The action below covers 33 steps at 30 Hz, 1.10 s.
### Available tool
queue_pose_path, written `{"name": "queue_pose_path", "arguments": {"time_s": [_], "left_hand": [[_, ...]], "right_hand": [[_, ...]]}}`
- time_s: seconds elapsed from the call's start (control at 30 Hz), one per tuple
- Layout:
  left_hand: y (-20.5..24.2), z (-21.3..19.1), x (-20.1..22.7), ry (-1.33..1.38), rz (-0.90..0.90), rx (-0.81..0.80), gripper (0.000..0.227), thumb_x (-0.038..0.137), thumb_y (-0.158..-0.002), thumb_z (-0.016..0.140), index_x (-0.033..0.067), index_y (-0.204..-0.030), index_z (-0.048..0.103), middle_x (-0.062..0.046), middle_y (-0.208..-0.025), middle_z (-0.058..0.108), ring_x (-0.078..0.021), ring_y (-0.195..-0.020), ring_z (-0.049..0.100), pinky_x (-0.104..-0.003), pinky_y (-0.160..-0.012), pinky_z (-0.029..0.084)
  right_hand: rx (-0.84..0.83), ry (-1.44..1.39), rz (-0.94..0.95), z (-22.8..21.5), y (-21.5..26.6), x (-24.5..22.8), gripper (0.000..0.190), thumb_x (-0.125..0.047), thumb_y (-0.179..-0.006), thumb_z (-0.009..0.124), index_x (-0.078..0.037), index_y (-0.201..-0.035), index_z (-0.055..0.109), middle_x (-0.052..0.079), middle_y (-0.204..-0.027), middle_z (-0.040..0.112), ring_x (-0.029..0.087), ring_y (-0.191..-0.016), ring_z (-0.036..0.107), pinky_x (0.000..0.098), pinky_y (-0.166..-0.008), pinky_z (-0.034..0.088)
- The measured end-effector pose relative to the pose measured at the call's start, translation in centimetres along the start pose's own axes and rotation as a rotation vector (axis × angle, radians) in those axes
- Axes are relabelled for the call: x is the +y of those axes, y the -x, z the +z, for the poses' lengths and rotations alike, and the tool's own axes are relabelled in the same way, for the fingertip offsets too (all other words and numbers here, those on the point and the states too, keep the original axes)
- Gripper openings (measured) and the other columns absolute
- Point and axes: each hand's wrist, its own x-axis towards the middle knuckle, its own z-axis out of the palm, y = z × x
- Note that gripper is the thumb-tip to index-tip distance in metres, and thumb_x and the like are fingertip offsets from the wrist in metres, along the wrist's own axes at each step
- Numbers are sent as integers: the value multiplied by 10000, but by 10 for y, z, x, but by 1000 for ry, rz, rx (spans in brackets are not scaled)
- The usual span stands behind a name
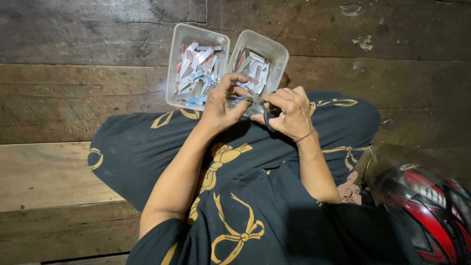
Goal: Cutting small strips of paper using scissors and sorting them into plastic containers while sitting on the floor.
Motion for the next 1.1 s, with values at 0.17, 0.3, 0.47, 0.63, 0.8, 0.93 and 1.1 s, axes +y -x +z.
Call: {"name": "queue_pose_path", "arguments": {"time_s": [0.17, 0.3, 0.47, 0.63, 0.8, 0.93, 1.1], "left_hand": [[-1, -2, -1, 11, 0, -22, 450, 48, -837, 708, 150, -1236, 527, -44, -846, 788, -242, -821, 763, -371, -829, 574], [-3, 2, -11, 52, 26, 14, 418, 47, -862, 746, 149, -1216, 547, -48, -827, 780, -214, -798, 752, -341, -842, 563], [-6, -16, -28, -247, 148, 240, 196, 82, -882, 775, 169, -1030, 681, -46, -860, 781, -276, -827, 750, -372, -804, 573], [-5, -25, -28, -799, 364, 420, 308, 65, -789, 824, 147, -1062, 708, -68, -987, 730, -299, -922, 666, -417, -864, 513], [-26, 33, -106, -960, 514, 295, 290, 7, -845, 724, 98, -1117, 685, -162, -986, 700, -342, -908, 678, -421, -822, 551], [-41, 59, -107, -1164, 476, 107, 127, 137, -852, 711, 163, -975, 713, -62, -1059, 690, -264, -970, 691, -375, -777, 565], [-57, 70, -155, -1339, 344, 53, 68, 227, -865, 667, 243, -837, 728, -17, -898, 695, -234, -860, 680, -363, -661, 547]], "right_hand": [[17, -59, -3, 1, 0, 2, 393, -464, -755, 929, -173, -938, 738, 17, -706, 644, 234, -704, 662, 340, -721, 388], [70, -80, 8, 9, 9, 15, 346, -411, -770, 936, -178, -941, 746, -10, -717, 684, 202, -711, 690, 308, -725, 399], [230, -113, 81, 10, 16, 42, 352, -392, -790, 942, -197, -1005, 744, -30, -887, 762, 192, -843, 727, 298, -757, 440], [330, -101, 56, 23, 32, 62, 379, -376, -798, 931, -154, -1036, 740, 13, -919, 764, 236, -866, 728, 329, -775, 487], [406, -92, 11, 35, 34, 72, 442, -372, -747, 948, -106, -1029, 735, 71, -886, 746, 296, -843, 724, 375, -774, 517], [454, -173, 77, 42, 38, 78, 440, -358, -712, 971, -147, -1037, 762, 52, -912, 760, 291, -869, 734, 360, -799, 536], [458, -214, 82, 45, 42, 81, 425, -360, -702, 971, -175, -1031, 776, 40, -916, 772, 285, -876, 743, 370, -798, 556]]}}
